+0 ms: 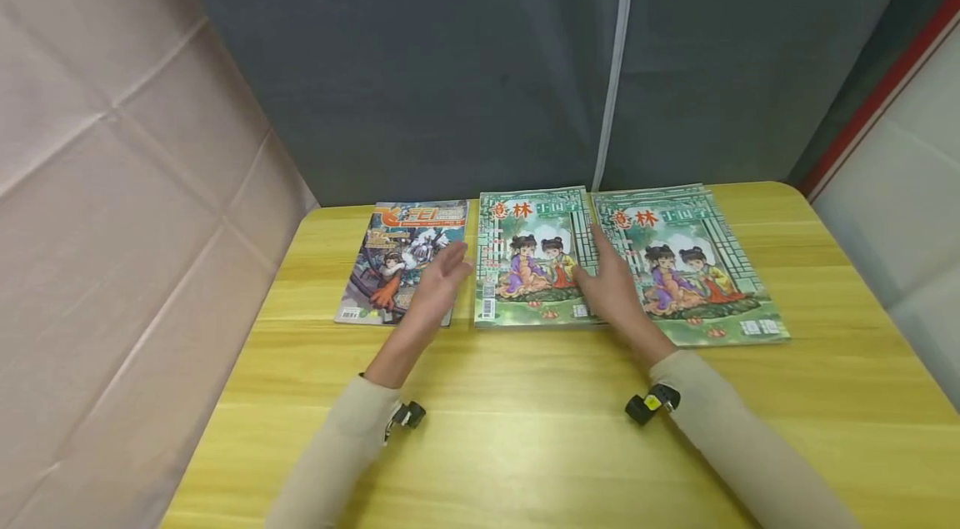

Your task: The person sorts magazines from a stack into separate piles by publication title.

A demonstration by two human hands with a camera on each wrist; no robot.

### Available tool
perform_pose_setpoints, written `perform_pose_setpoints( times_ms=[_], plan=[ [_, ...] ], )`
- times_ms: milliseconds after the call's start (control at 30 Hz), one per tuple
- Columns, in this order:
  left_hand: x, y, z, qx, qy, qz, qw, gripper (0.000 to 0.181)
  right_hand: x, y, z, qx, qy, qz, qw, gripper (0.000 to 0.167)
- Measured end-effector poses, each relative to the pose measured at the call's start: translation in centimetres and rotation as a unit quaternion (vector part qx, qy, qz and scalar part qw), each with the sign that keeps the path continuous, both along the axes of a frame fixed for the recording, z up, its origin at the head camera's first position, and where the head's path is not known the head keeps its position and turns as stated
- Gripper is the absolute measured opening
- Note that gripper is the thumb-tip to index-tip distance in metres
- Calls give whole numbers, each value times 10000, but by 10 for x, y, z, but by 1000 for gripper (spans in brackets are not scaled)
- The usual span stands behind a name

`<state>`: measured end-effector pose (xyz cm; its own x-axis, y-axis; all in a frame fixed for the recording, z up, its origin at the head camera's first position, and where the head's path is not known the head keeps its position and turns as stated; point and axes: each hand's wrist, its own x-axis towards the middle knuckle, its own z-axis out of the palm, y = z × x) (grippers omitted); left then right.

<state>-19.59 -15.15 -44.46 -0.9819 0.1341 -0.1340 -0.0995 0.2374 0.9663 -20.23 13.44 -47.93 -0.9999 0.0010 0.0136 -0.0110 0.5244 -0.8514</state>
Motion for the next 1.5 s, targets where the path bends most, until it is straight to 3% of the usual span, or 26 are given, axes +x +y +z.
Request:
perform_pose_setpoints(
  times_ms=[200,300,567,667,833,1000,1133,1367,1500],
  plan=[
    [0,23,-14,-157,-216,187,9995,92,-1,-2,-10,-93,-392,-114,9991,97],
    [1,31,-15,-285,-354,229,9987,93,-4,-1,-13,-53,-676,-128,9976,102],
    [0,44,-11,-27,-369,278,9989,93,-7,11,-7,-244,-1157,37,9930,100],
    [-1,48,-6,286,-339,376,9983,91,-6,15,-2,-429,-1287,85,9907,97],
    [-13,52,-4,1061,-347,545,9923,78,-4,16,5,-953,-1400,57,9855,93],
    [-20,56,-9,1265,-377,578,9896,66,-4,15,9,-1337,-1477,69,9799,91],
    [-17,62,-9,1259,-193,730,9892,66,-6,19,12,-1517,-1469,134,9774,89],
    [-8,77,2,1182,194,651,9907,65,-6,38,22,-2037,-1665,216,9645,83],
    [-3,84,6,1434,246,716,9868,62,-1,50,28,-2097,-1616,76,9643,78]
  ],
)
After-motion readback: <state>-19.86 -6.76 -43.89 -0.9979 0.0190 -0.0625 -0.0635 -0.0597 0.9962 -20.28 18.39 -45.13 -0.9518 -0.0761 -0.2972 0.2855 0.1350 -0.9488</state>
